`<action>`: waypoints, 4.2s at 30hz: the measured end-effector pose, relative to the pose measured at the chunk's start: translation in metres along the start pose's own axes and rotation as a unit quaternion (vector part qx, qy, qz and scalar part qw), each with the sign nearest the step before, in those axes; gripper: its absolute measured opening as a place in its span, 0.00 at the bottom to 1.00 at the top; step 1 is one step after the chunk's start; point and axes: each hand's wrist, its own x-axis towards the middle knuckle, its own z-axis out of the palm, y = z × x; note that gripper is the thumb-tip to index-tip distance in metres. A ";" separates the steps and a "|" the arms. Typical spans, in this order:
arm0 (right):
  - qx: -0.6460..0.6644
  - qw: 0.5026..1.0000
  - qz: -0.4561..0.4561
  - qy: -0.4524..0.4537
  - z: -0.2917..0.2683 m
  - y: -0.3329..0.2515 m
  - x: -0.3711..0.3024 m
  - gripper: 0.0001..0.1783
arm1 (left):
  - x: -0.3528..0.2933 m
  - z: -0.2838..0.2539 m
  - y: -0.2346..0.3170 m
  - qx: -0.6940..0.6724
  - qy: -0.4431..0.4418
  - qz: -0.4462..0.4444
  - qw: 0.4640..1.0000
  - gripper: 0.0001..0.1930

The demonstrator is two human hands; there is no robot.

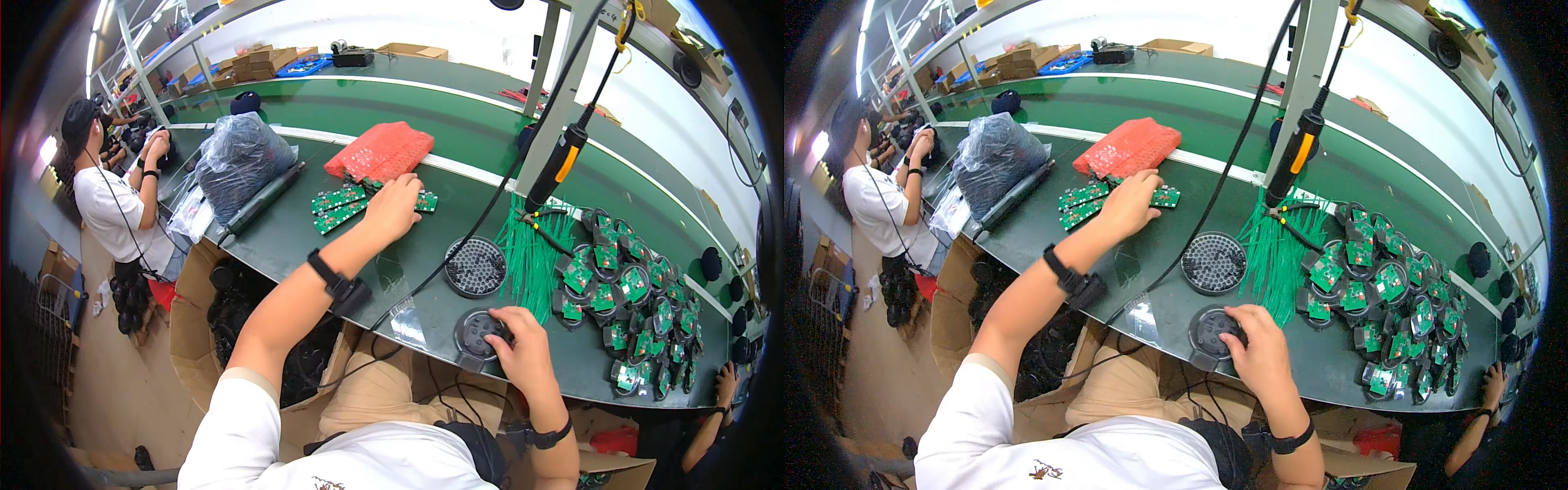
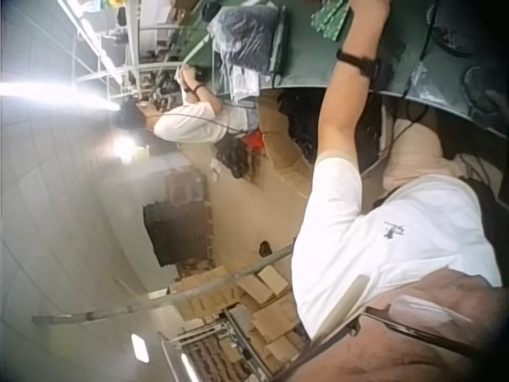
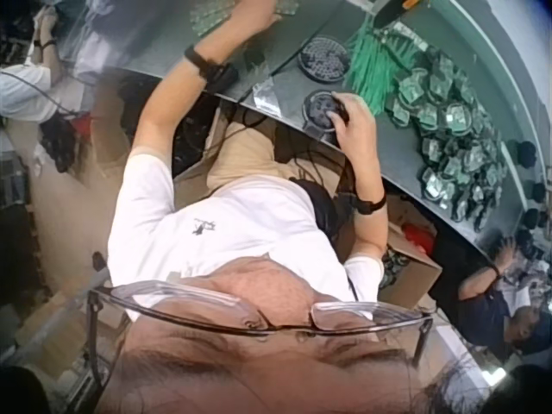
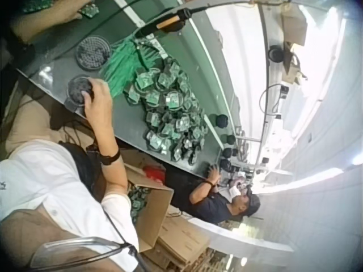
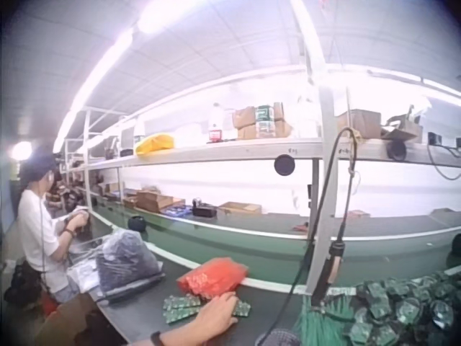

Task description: Assembling and securing green circuit boards into black plastic housings using an electric tool.

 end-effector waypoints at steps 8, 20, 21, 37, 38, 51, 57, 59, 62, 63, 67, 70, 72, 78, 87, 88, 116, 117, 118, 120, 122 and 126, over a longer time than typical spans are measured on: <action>-0.045 0.991 -0.049 0.116 -0.002 -0.007 -0.011 0.16 | 0.015 -0.003 -0.016 -0.100 -0.058 0.000 0.993 0.35; 0.501 0.854 0.139 0.028 0.000 -0.037 -0.015 0.22 | -0.140 -0.091 0.135 -0.400 -0.037 0.132 0.906 0.35; 0.492 0.858 0.147 0.022 -0.001 -0.036 -0.015 0.22 | -0.143 -0.085 0.139 -0.388 -0.032 0.134 0.911 0.37; 0.272 0.961 0.046 0.028 -0.006 -0.013 -0.032 0.18 | -0.161 -0.045 0.139 -0.420 -0.020 0.093 0.903 0.37; 0.252 0.967 0.026 0.024 -0.006 -0.013 -0.032 0.19 | -0.161 -0.047 0.138 -0.433 -0.032 0.080 0.897 0.37; 0.438 0.890 0.120 0.042 0.006 -0.024 -0.033 0.20 | -0.156 -0.044 0.152 -0.395 0.050 0.133 0.908 0.39; 0.232 0.970 0.059 0.045 -0.001 -0.024 -0.032 0.13 | -0.159 -0.041 0.155 -0.457 0.069 0.054 0.885 0.24; 0.152 0.987 -0.015 0.041 -0.005 -0.022 -0.028 0.11 | -0.159 -0.039 0.148 -0.464 0.061 0.068 0.881 0.19; 0.041 0.995 -0.067 0.065 -0.009 -0.024 -0.028 0.16 | -0.159 -0.035 0.146 -0.397 0.108 0.118 0.904 0.11; 0.127 0.990 -0.019 0.052 -0.010 -0.025 -0.029 0.18 | -0.159 -0.035 0.145 -0.391 0.126 0.130 0.902 0.11; 0.403 0.904 0.138 0.024 -0.009 -0.026 -0.034 0.24 | -0.160 -0.035 0.144 -0.371 0.165 0.180 0.896 0.12; 0.467 0.864 0.181 0.047 -0.005 -0.019 -0.034 0.24 | -0.162 -0.035 0.145 -0.369 0.169 0.206 0.890 0.12; 0.465 0.857 0.221 0.037 -0.005 -0.013 -0.034 0.22 | -0.162 -0.035 0.144 -0.364 0.150 0.210 0.895 0.13; 0.366 0.904 0.194 0.108 -0.002 0.008 -0.022 0.17 | -0.167 -0.035 0.139 -0.409 0.006 0.078 0.909 0.35; 0.309 0.924 0.221 0.044 0.014 0.002 -0.020 0.15 | -0.178 -0.024 0.144 -0.391 -0.054 0.030 0.918 0.44; 0.303 0.925 0.225 0.041 0.015 0.002 -0.019 0.15 | -0.178 -0.023 0.144 -0.389 -0.054 0.032 0.919 0.43; 0.170 0.981 -0.003 0.094 0.016 -0.007 -0.034 0.17 | -0.164 -0.029 0.156 -0.415 0.018 0.041 0.909 0.20; 0.186 0.978 -0.007 0.098 0.018 -0.006 -0.034 0.17 | -0.164 -0.029 0.156 -0.412 0.026 0.047 0.909 0.20; 0.202 0.974 -0.007 0.100 0.020 -0.004 -0.034 0.18 | -0.165 -0.028 0.155 -0.411 0.032 0.052 0.910 0.20; 0.226 0.969 -0.006 0.103 0.023 -0.002 -0.036 0.18 | -0.166 -0.027 0.155 -0.408 0.039 0.060 0.910 0.21; 0.242 0.964 -0.007 0.106 0.025 0.001 -0.038 0.17 | -0.166 -0.025 0.155 -0.404 0.043 0.064 0.912 0.21; 0.257 0.960 -0.003 0.114 0.028 0.003 -0.040 0.16 | -0.168 -0.023 0.157 -0.390 0.059 0.063 0.917 0.21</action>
